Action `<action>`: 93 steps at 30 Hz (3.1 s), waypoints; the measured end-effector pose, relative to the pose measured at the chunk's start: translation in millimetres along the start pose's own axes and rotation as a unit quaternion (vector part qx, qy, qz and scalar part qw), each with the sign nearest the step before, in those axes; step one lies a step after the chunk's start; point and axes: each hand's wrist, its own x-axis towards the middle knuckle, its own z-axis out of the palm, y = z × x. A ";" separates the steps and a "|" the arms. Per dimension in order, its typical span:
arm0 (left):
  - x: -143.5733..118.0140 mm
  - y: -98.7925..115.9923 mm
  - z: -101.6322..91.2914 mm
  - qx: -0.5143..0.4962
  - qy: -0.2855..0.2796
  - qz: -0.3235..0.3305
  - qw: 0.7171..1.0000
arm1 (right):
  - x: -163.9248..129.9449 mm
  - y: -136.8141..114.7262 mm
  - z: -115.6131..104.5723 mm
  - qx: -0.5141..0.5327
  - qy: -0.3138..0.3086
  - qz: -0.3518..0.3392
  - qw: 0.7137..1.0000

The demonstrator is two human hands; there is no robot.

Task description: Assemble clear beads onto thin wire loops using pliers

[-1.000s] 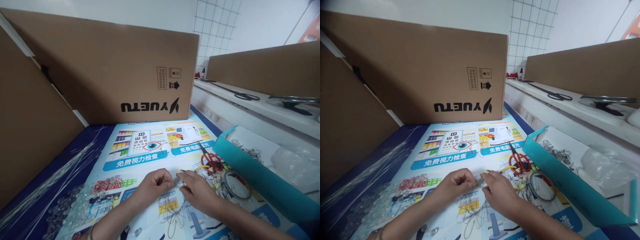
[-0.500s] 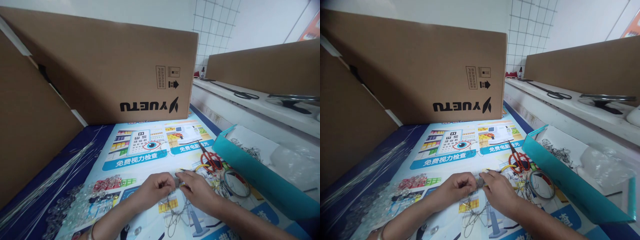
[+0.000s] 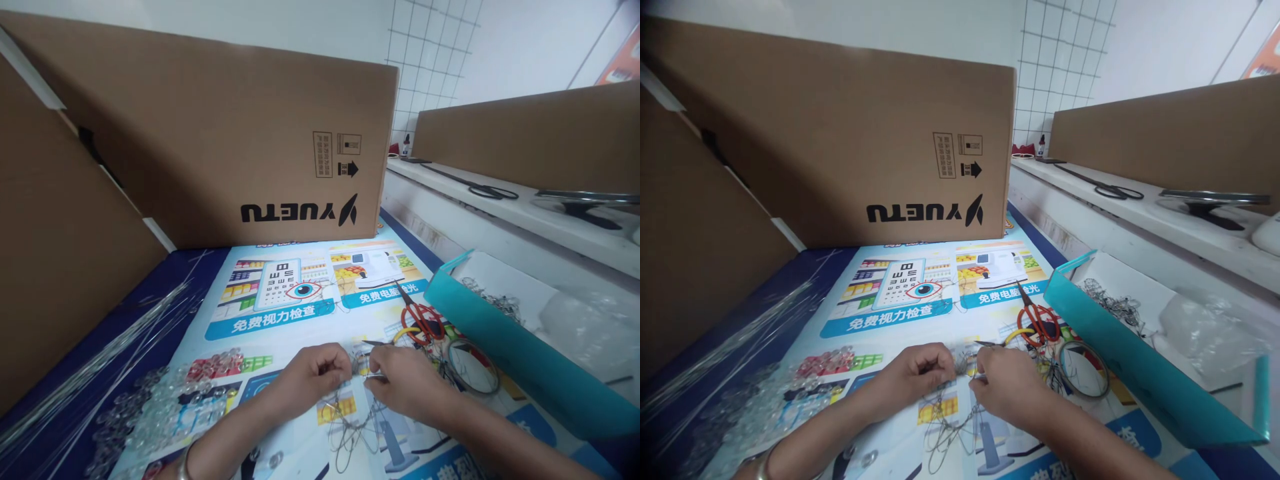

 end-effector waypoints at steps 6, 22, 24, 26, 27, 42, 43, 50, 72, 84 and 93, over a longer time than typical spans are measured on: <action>0.3 -0.3 2.0 -0.015 -0.005 -0.001 1.000 | 1.9 -2.4 3.9 0.005 -0.001 -0.026 1.000; 0.1 7.9 3.9 -0.007 -0.005 -0.010 1.000 | 5.3 -5.6 11.4 -0.010 0.026 -0.055 0.998; 0.2 7.8 3.9 -0.011 -0.010 -0.011 1.000 | 5.2 -5.9 11.2 -0.010 0.026 -0.058 0.998; 0.3 7.2 3.8 -0.016 -0.016 -0.009 1.000 | 5.2 -6.6 10.5 -0.009 0.027 -0.061 0.998; 0.4 6.7 3.7 -0.019 -0.019 -0.008 1.000 | 5.3 -7.1 10.0 -0.009 0.028 -0.062 0.998; 1.6 6.0 -0.8 -0.083 -0.040 -0.036 0.995 | 7.3 -3.3 9.8 0.031 0.027 -0.077 0.996; 1.6 5.8 -0.8 -0.088 -0.040 -0.041 0.995 | 7.4 -2.7 9.8 0.036 0.025 -0.078 0.996; 1.0 6.6 -0.9 -0.112 -0.039 -0.041 0.992 | 6.0 -2.3 5.9 0.068 0.013 -0.079 0.994; -0.1 9.2 -16.6 -0.060 0.020 -0.039 0.997 | 8.4 47.6 -27.9 -0.162 0.024 -0.164 0.973; 0.7 0.7 -34.8 -0.017 -0.016 -0.047 0.999 | 17.9 33.0 -7.3 -0.214 0.090 -0.124 0.965; -1.2 -2.9 -36.8 0.051 -0.006 -0.027 0.998 | 29.2 28.1 -7.4 -0.212 0.094 -0.106 0.967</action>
